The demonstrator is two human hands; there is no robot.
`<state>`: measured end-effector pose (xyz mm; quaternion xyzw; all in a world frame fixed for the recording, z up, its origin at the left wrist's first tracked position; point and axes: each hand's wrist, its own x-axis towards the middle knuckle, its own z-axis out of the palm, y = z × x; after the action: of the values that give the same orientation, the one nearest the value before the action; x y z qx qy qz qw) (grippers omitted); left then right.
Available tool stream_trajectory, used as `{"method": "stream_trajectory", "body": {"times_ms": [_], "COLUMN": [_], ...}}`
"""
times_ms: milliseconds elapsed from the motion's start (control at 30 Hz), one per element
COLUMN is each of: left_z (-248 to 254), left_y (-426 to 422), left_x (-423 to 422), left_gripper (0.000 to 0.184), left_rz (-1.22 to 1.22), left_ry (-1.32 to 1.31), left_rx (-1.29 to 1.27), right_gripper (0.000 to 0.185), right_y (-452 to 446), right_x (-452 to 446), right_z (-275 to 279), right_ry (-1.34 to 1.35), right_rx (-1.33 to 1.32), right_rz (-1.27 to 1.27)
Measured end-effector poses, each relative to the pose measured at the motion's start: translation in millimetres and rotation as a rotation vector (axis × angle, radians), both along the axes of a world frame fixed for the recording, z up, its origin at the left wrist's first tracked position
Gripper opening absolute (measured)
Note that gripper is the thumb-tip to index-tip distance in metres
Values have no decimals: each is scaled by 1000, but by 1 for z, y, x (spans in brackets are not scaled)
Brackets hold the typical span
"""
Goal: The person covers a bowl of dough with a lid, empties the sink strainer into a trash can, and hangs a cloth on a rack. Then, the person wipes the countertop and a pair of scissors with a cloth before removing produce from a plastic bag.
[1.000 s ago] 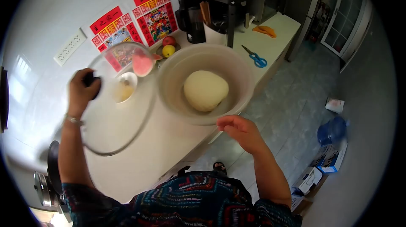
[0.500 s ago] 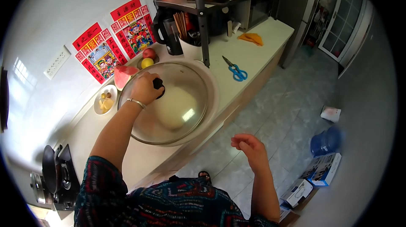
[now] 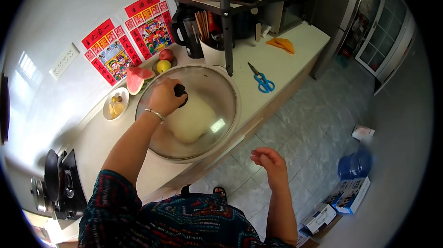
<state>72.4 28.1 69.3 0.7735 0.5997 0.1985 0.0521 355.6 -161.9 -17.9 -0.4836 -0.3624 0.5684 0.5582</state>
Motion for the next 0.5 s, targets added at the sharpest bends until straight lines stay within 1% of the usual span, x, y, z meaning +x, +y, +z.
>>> {"method": "stream_trajectory", "body": {"times_ms": [33,100,133,200,233,300,333,400,433,500], "left_z": [3,10,10,7,-3,-15,-32,-71,-85,-102], "left_y": [-4,-14,-15,-20,-24,-52,-63,-73,-69,-55], "left_x": [0,-2,-10,-37,-61,-116,-128,-136,-123,-106], "left_gripper": [41,53,53,62,62,60,59,57,56,56], "left_rz": [12,39,62,93,191,589,704,797,807,840], "left_ry": [-3,-31,-37,-322,-335,-322,-397,-604,-698,-824], "left_rx": [1,-9,-7,259,435,281,108,-124,-181,-208], "right_gripper": [22,23,23,27,29,30,30,31,31,32], "right_y": [6,24,35,59,69,99,115,144,157,176], "right_x": [-3,-10,-11,-16,-18,-39,-52,-86,-104,-151], "right_z": [-1,-4,-8,-14,-14,-16,-18,-21,-23,-24], "right_ry": [-3,5,-1,-61,-92,-157,-192,-267,-311,-384], "right_rx": [1,-20,-18,16,43,110,146,209,235,285], "right_rz": [12,-62,-39,-135,-161,-104,-69,20,59,150]}}
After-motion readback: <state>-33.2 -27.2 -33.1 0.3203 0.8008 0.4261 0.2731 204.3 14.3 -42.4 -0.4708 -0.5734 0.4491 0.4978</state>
